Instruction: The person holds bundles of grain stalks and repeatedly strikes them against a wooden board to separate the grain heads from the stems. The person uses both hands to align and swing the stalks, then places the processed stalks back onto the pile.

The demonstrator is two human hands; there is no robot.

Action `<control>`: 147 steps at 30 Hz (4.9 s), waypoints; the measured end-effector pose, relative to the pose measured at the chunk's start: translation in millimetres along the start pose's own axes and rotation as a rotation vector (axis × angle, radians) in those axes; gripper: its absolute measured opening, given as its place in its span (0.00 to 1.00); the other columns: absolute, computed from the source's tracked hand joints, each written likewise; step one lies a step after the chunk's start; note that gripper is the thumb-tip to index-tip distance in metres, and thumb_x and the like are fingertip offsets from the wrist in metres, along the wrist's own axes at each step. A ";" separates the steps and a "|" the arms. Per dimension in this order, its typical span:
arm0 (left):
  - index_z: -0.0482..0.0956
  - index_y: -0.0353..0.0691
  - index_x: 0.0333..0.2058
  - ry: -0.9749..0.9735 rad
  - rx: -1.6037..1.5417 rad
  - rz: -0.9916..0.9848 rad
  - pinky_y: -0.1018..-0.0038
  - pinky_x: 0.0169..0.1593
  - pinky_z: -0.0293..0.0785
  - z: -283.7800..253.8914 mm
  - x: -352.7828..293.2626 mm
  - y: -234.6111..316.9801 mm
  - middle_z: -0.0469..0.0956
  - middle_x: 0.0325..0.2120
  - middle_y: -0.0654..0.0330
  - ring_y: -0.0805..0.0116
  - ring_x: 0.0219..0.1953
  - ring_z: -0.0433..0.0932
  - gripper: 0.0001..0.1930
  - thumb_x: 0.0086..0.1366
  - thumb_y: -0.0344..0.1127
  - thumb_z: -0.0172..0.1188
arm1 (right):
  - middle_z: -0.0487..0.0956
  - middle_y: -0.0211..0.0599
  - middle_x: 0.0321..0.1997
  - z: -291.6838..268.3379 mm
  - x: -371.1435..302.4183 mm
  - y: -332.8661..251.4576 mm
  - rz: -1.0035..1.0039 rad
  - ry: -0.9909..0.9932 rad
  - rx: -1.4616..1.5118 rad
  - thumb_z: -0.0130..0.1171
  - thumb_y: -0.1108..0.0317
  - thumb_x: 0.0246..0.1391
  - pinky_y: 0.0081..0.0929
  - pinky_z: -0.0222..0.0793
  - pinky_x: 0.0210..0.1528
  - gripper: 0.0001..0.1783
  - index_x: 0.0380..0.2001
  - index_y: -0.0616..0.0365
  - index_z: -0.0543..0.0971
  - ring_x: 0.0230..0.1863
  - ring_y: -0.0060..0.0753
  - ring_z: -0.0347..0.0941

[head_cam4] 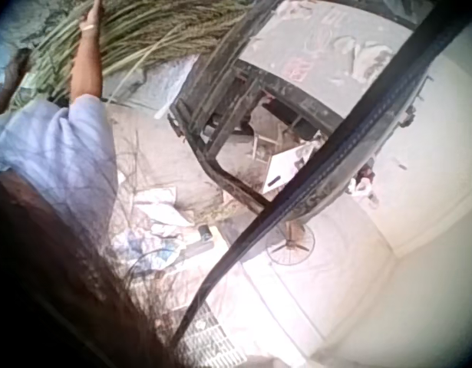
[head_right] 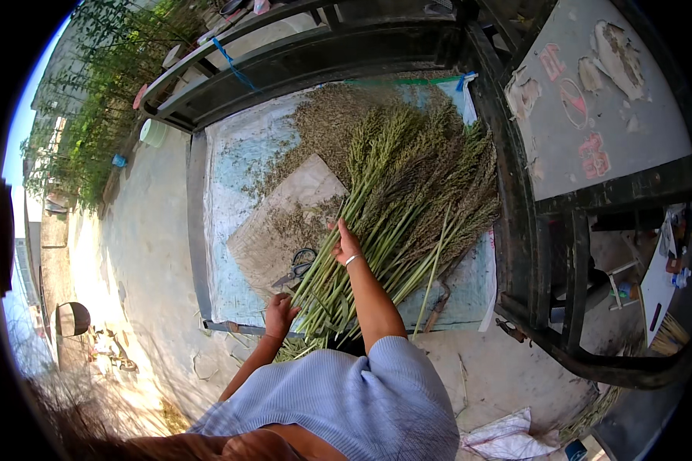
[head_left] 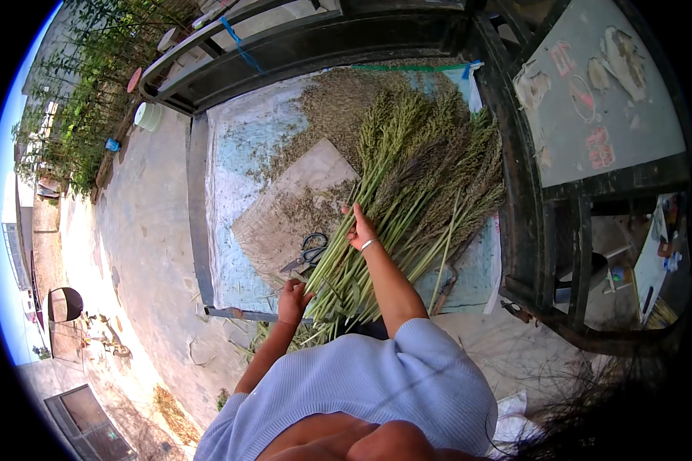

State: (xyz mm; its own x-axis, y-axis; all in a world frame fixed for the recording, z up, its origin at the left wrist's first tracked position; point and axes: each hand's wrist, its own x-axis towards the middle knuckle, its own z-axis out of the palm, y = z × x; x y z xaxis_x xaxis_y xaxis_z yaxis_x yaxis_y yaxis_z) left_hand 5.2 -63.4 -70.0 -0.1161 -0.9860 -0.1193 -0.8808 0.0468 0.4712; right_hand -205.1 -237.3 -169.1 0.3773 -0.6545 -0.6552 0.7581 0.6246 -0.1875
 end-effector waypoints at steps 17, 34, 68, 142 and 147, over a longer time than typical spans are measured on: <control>0.74 0.35 0.33 -0.351 -0.635 -0.590 0.74 0.21 0.60 -10.4 -108.9 -12.1 0.68 0.13 0.66 0.75 0.17 0.66 0.12 0.55 0.37 0.60 | 0.75 0.32 0.29 2.1 -41.2 7.7 0.093 -0.035 -0.155 0.34 0.37 0.53 0.24 0.62 0.24 0.31 0.35 0.55 0.71 0.22 0.22 0.61; 0.72 0.31 0.27 -0.192 -0.231 -0.503 0.59 0.27 0.65 12.2 -52.9 32.0 0.72 0.18 0.43 0.46 0.24 0.73 0.20 0.51 0.46 0.61 | 0.54 0.24 0.08 36.3 -58.3 85.0 -0.211 0.276 -0.316 0.48 0.49 0.54 0.26 0.50 0.10 0.24 0.13 0.52 0.59 0.08 0.23 0.53; 0.72 0.33 0.35 -0.354 -0.721 -0.495 0.77 0.26 0.70 27.2 -9.4 30.2 0.75 0.23 0.62 0.77 0.22 0.72 0.13 0.61 0.39 0.54 | 0.70 0.38 0.09 -14.8 -113.6 76.6 -0.310 0.265 -0.987 0.57 0.60 0.49 0.25 0.62 0.08 0.19 0.18 0.61 0.63 0.09 0.27 0.69; 0.70 0.38 0.28 -0.313 -0.865 -0.573 0.82 0.20 0.60 -40.5 24.5 79.2 0.69 0.14 0.68 0.80 0.15 0.64 0.09 0.55 0.36 0.59 | 0.66 0.34 0.16 -84.4 -38.1 -71.7 0.018 0.555 -0.808 0.57 0.67 0.48 0.33 0.48 0.13 0.17 0.13 0.52 0.62 0.07 0.27 0.51; 0.72 0.38 0.27 -0.281 -0.973 -0.593 0.82 0.19 0.60 -26.4 8.4 57.8 0.69 0.13 0.67 0.80 0.15 0.66 0.08 0.55 0.36 0.60 | 0.74 0.30 0.23 -72.1 -93.4 -41.7 -0.148 0.023 -0.158 0.57 0.67 0.50 0.21 0.55 0.12 0.09 0.18 0.52 0.71 0.17 0.17 0.66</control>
State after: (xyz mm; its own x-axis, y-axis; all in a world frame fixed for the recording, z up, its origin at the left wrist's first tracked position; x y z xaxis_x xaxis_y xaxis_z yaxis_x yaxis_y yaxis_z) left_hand -34.7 -73.2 -20.7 -0.0096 -0.7367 -0.6761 -0.1230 -0.6702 0.7320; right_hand -310.3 -171.5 -152.9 0.2546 -0.7356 -0.6278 0.7111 0.5824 -0.3940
